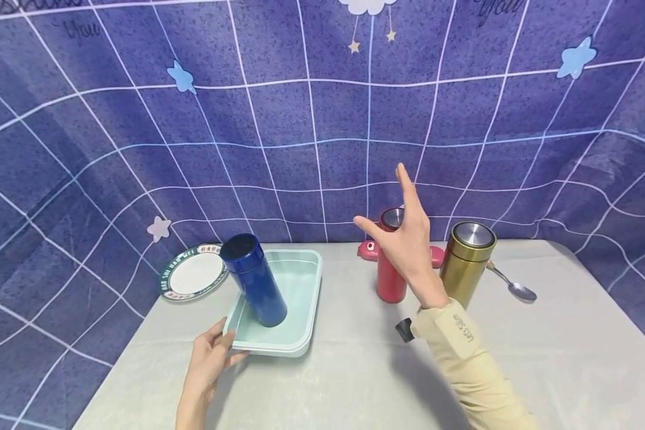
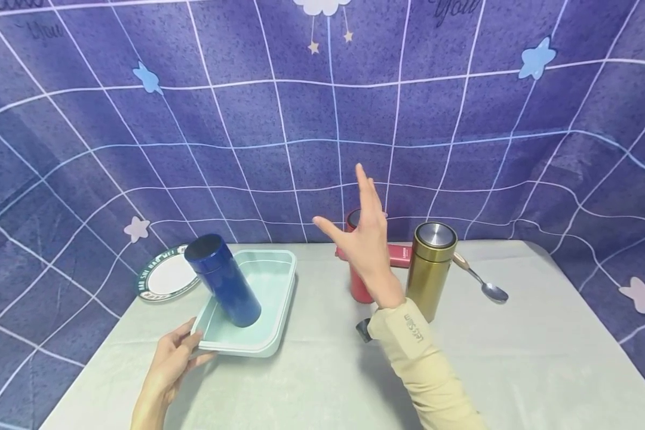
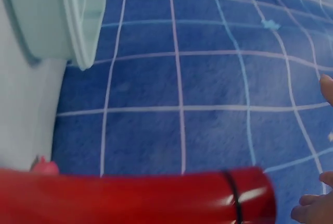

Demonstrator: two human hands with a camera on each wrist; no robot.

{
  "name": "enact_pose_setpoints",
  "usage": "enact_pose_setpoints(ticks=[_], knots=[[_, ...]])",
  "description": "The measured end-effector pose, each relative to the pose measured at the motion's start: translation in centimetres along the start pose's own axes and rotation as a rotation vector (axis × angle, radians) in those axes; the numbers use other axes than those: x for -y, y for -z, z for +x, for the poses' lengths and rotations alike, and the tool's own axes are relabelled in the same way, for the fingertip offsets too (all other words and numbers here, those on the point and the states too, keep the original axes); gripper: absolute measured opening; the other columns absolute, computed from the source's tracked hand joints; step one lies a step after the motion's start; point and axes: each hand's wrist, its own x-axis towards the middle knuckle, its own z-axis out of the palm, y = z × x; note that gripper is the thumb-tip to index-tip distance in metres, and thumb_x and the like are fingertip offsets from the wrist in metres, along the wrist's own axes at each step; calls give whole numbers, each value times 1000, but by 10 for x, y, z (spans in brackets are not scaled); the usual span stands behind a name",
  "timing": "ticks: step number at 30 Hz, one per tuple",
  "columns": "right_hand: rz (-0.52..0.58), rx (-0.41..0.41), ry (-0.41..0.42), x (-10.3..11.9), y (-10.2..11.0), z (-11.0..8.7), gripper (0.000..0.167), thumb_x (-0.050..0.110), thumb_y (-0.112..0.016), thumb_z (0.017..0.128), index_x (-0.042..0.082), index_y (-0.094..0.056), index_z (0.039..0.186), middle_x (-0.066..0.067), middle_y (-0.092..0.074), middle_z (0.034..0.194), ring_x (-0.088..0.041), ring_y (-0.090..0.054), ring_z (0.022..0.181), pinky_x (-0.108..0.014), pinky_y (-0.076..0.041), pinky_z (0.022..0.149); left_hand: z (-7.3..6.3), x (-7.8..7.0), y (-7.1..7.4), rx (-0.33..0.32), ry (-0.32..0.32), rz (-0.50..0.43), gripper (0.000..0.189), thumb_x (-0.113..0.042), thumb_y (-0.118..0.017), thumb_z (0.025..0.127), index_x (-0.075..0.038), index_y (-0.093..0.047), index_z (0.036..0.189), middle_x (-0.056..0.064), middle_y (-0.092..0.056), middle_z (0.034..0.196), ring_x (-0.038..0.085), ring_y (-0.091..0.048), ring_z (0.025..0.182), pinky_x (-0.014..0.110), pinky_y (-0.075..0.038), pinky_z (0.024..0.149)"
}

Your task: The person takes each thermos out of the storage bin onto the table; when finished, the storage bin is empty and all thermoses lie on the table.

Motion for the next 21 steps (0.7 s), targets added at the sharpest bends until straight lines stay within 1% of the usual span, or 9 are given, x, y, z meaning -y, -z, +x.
enact_pose_setpoints(ticks=[4, 6, 7, 12, 17, 21], knots=[[66, 0, 96, 13, -13, 1, 104, 16, -90, 70, 11, -28, 154, -8, -43, 151, -15, -38, 141, -37, -33, 121, 0, 0, 1, -4, -2, -13, 55, 0, -32, 101, 17, -9, 148, 43, -23, 147, 54, -38, 129, 38, -60, 90], [95, 13, 117, 18, -21, 0, 107, 15, -91, 68, 9, -28, 154, -9, -43, 151, -17, -38, 141, -36, -32, 121, 0, 0, 0, -4, -3, -18, 55, 0, -32, 101, 17, -9, 148, 44, -24, 146, 54, -38, 129, 39, -60, 90], [109, 25, 114, 20, -25, -1, 107, 16, -91, 68, 10, -27, 154, -9, -43, 152, -17, -37, 141, -35, -31, 122, 0, 0, 1, -4, -3, -19, 55, 0, -32, 101, 17, -9, 148, 45, -24, 145, 54, -38, 129, 39, -60, 89], [174, 131, 57, 28, -47, -11, 111, 19, -91, 68, 15, -24, 156, -7, -42, 152, -15, -37, 142, -31, -32, 122, 1, 0, 2, -9, -2, -22, 54, 1, -32, 102, 17, -8, 148, 45, -25, 144, 55, -39, 128, 40, -60, 90], [208, 234, -11, 28, -70, -26, 112, 21, -90, 69, 18, -21, 157, -9, -41, 153, -15, -37, 141, -37, -35, 120, 0, 1, 2, -4, -4, -19, 55, 0, -32, 102, 17, -7, 148, 45, -23, 145, 55, -38, 128, 41, -59, 91], [317, 304, -123, 27, -88, -37, 110, 17, -89, 71, 22, -20, 157, -6, -38, 155, -14, -35, 142, -34, -34, 121, 0, 1, 1, -6, -10, -21, 55, 0, -32, 102, 17, -7, 148, 45, -22, 146, 56, -38, 128, 41, -59, 91]])
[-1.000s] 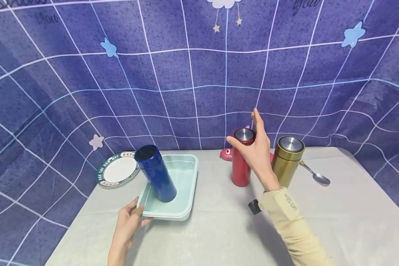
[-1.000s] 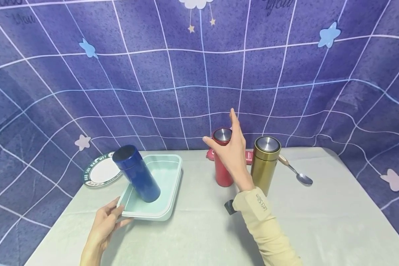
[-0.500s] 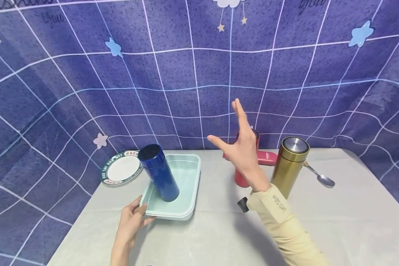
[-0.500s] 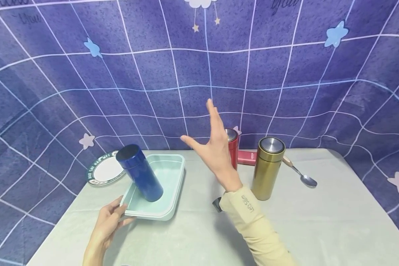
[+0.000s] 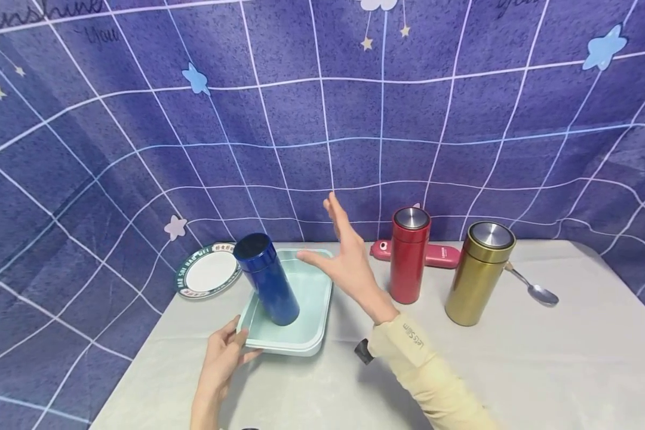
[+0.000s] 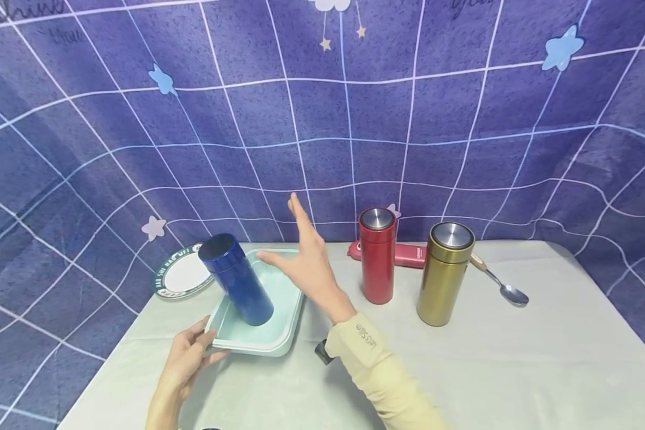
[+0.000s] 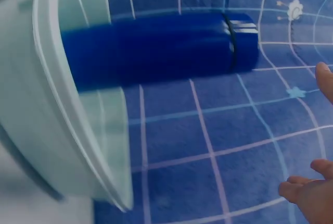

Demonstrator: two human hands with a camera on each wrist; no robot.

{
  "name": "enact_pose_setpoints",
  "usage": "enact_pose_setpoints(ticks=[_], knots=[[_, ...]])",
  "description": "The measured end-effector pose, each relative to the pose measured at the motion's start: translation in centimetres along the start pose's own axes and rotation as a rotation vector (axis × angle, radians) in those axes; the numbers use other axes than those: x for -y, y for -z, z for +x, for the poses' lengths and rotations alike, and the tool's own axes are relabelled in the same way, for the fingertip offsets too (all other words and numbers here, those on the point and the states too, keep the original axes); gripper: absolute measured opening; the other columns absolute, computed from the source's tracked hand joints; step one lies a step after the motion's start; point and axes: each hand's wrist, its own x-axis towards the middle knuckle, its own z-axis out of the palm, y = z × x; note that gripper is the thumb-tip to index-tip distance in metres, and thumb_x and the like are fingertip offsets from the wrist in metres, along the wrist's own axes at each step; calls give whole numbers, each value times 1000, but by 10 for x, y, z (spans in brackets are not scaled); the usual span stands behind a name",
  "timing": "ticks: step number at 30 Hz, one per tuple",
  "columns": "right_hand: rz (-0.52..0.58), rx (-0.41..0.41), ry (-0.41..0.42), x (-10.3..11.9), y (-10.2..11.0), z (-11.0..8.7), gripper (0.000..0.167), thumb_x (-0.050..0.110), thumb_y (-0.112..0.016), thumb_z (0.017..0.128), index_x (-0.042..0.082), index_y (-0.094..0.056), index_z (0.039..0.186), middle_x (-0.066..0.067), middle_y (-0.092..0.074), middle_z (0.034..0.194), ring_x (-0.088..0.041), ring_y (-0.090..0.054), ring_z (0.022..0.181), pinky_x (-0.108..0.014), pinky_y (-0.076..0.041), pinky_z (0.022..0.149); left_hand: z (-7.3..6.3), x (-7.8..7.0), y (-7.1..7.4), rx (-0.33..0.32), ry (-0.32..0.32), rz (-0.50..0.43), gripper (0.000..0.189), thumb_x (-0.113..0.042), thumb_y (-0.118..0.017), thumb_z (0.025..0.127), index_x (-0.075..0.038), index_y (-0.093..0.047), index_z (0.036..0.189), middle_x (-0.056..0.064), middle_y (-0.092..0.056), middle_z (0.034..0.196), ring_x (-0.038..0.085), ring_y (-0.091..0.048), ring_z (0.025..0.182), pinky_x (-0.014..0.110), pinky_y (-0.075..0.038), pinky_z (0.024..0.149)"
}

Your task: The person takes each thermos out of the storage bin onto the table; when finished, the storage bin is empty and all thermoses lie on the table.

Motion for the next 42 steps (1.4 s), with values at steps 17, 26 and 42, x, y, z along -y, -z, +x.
enact_pose_setpoints(ticks=[17, 26, 42], knots=[[125, 252, -221, -33, -66, -14, 104, 19, -84, 78, 18, -17, 157, -5, -31, 158, -15, -32, 144, -27, -33, 120, 1, 0, -5, -26, -11, -1, 54, -1, -33, 102, 16, -11, 148, 44, -28, 143, 54, -43, 125, 38, -61, 88], [50, 333, -256, -38, -88, -16, 98, 27, -84, 77, 19, -25, 156, -5, -40, 153, -21, -43, 137, -37, -42, 116, 0, -1, -5, -15, -7, 9, 54, -1, -33, 102, 17, -9, 148, 45, -28, 143, 55, -42, 125, 38, -60, 89], [-7, 284, -241, -41, -88, -19, 89, 33, -86, 75, 19, -40, 150, -4, -61, 134, -17, -61, 116, -31, -53, 100, -3, -3, -8, -25, -24, 11, 53, 1, -33, 101, 18, -13, 147, 46, -30, 142, 55, -44, 124, 39, -60, 89]])
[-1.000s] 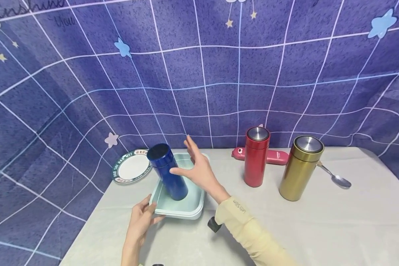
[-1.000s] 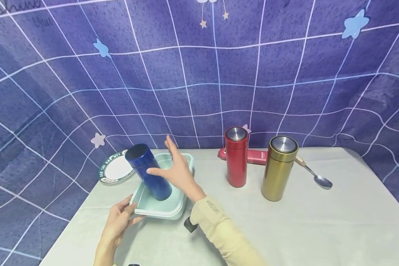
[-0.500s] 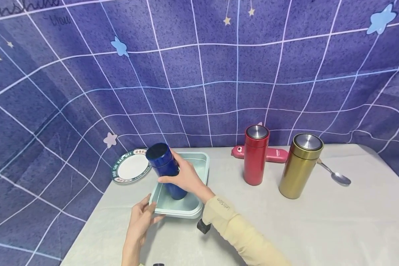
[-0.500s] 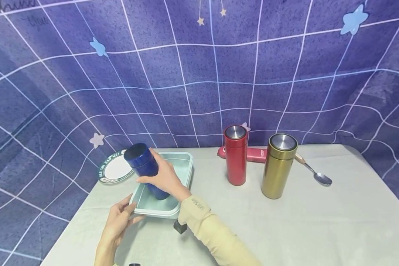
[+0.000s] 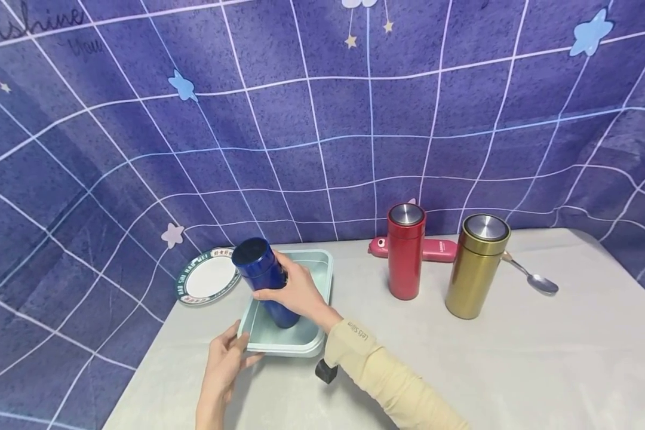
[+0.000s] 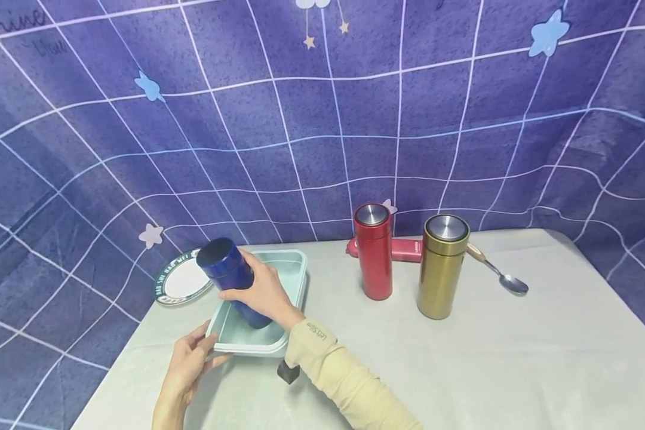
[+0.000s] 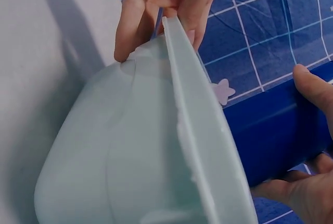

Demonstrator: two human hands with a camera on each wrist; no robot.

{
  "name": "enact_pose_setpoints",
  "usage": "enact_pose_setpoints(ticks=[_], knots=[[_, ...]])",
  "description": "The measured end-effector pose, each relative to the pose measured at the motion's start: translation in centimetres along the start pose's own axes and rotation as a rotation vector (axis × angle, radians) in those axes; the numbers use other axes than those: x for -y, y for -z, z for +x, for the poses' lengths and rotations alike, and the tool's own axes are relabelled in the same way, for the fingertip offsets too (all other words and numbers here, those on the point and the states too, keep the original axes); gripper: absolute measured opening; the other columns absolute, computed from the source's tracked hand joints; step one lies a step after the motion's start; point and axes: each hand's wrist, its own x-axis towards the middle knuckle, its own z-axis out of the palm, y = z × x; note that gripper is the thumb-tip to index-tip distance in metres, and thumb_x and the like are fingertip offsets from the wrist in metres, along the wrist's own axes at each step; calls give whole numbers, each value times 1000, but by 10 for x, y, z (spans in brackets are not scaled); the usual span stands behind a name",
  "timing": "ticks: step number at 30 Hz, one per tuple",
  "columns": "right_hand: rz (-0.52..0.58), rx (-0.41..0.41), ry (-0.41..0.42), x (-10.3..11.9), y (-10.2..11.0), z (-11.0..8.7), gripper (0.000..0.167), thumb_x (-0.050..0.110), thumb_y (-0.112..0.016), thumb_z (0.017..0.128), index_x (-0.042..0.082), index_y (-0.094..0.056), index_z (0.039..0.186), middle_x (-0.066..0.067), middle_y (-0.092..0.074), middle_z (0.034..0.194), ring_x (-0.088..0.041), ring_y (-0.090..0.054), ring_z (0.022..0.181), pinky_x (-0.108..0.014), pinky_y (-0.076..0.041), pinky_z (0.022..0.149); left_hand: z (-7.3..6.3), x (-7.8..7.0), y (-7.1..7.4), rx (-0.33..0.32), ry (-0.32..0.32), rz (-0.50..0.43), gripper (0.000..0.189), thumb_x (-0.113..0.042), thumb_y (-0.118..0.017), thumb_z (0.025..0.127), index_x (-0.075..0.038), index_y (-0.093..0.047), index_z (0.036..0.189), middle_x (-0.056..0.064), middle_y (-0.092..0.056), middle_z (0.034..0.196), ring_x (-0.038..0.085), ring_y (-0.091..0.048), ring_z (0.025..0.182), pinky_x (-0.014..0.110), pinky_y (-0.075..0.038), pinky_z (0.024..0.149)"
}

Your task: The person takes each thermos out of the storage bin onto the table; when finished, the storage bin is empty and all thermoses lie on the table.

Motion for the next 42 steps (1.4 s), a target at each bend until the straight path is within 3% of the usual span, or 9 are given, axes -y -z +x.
enact_pose_setpoints(ticks=[12, 29, 36, 42], knots=[[48, -45, 0, 26, 28, -7, 85, 32, -87, 73, 22, -45, 146, -1, -63, 132, -17, -62, 115, -31, -55, 98, 0, -1, 3, -12, 6, -19, 54, -1, -34, 102, 16, -12, 148, 43, -32, 143, 52, -44, 126, 35, -60, 89], [113, -100, 68, 65, 88, -32, 71, 20, -88, 72, 21, -54, 136, 1, -66, 121, -16, -66, 105, -33, -58, 95, 0, 2, 3, -21, 40, 55, 55, -4, -34, 102, 13, -12, 150, 40, -28, 147, 51, -43, 128, 35, -61, 88], [113, -178, 79, 67, 114, -44, 70, 15, -88, 71, 18, -56, 133, -3, -68, 117, -19, -69, 102, -36, -59, 95, 1, 2, 0, -28, 49, 92, 54, -4, -34, 101, 11, -16, 150, 36, -33, 147, 49, -46, 127, 32, -61, 88], [52, -236, 5, 54, 131, -56, 70, 17, -89, 71, 20, -56, 133, -3, -68, 118, -21, -69, 104, -39, -59, 96, 1, -1, -2, -13, 45, 87, 55, -5, -34, 102, 11, -15, 151, 36, -32, 148, 49, -45, 128, 31, -61, 88]])
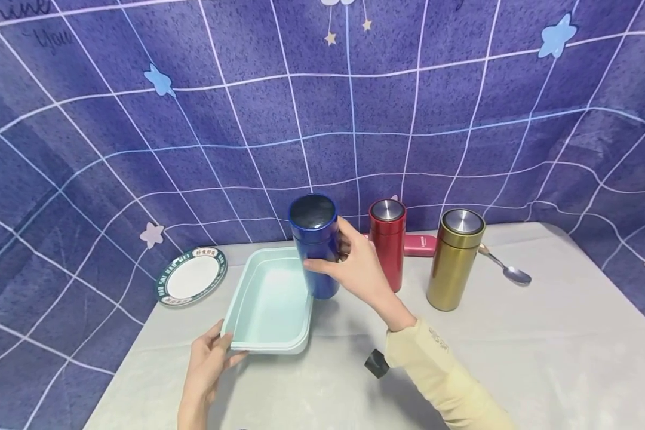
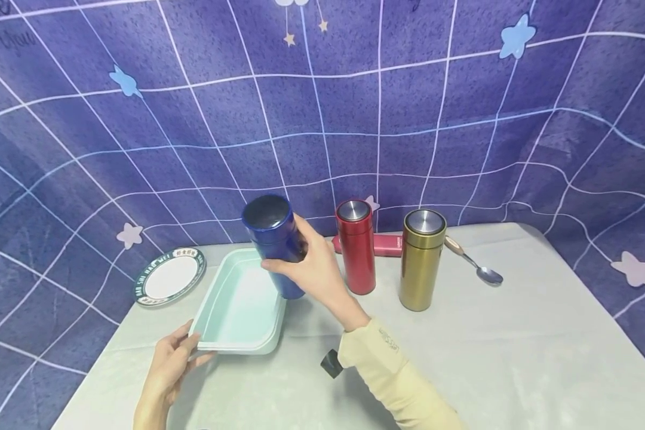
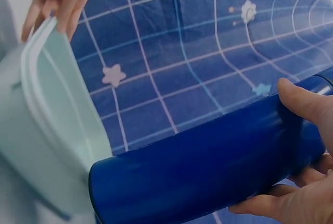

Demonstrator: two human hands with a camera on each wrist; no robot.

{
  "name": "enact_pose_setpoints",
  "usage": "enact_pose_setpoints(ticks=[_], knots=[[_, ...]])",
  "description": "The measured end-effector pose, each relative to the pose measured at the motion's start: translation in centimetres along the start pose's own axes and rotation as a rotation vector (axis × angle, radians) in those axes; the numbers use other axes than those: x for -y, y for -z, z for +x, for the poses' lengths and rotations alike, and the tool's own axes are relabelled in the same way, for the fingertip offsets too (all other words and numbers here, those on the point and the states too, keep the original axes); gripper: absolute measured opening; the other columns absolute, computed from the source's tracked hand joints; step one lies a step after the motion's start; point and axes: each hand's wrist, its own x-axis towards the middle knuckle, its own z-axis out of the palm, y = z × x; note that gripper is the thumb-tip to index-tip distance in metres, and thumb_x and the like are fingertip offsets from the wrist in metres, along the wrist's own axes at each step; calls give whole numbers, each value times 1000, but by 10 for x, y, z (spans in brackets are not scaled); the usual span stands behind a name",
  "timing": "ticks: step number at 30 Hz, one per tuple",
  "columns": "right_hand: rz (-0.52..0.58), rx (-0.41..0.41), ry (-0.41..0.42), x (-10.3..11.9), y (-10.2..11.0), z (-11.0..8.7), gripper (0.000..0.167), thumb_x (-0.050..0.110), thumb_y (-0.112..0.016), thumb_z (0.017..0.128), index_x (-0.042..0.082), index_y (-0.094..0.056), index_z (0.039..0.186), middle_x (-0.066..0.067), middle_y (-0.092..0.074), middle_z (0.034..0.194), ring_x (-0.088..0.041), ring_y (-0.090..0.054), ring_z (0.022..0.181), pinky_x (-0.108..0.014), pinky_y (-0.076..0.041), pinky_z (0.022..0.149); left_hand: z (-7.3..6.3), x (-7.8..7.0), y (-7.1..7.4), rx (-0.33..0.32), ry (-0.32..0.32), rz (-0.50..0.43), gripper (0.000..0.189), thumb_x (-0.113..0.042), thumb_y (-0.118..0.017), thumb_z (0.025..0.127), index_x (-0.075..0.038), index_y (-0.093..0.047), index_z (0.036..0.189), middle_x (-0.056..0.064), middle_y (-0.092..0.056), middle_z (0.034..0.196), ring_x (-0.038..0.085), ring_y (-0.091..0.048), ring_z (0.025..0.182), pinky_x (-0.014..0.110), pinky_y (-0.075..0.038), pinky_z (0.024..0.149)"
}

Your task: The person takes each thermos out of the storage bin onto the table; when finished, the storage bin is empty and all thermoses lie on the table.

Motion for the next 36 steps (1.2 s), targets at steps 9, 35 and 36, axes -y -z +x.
enact_pose_setpoints(ticks=[9, 35, 36], knots=[[-40, -49, -83, -32, 13, -11, 75, 18, -89, 70, 20, -54, 137, -9, -67, 122, -26, -67, 108, -45, -57, 100, 2, -1, 0, -5, 3, 0, 54, -5, -34, 102, 11, -16, 150, 35, -32, 147, 49, -45, 128, 31, -61, 88], [-112, -78, -199, -71, 12, -24, 81, 22, -89, 70, 18, -51, 141, -12, -65, 126, -29, -66, 111, -46, -55, 101, 1, -2, -1, -10, 25, 12, 55, -6, -34, 103, 10, -14, 151, 35, -32, 148, 48, -45, 129, 28, -60, 89], [-116, -75, -202, -71, 12, -25, 81, 23, -89, 70, 19, -51, 142, -12, -65, 126, -29, -65, 112, -46, -54, 102, 1, -3, -1, -10, 25, 11, 55, -6, -34, 103, 10, -14, 151, 35, -31, 148, 48, -45, 129, 28, -60, 89]])
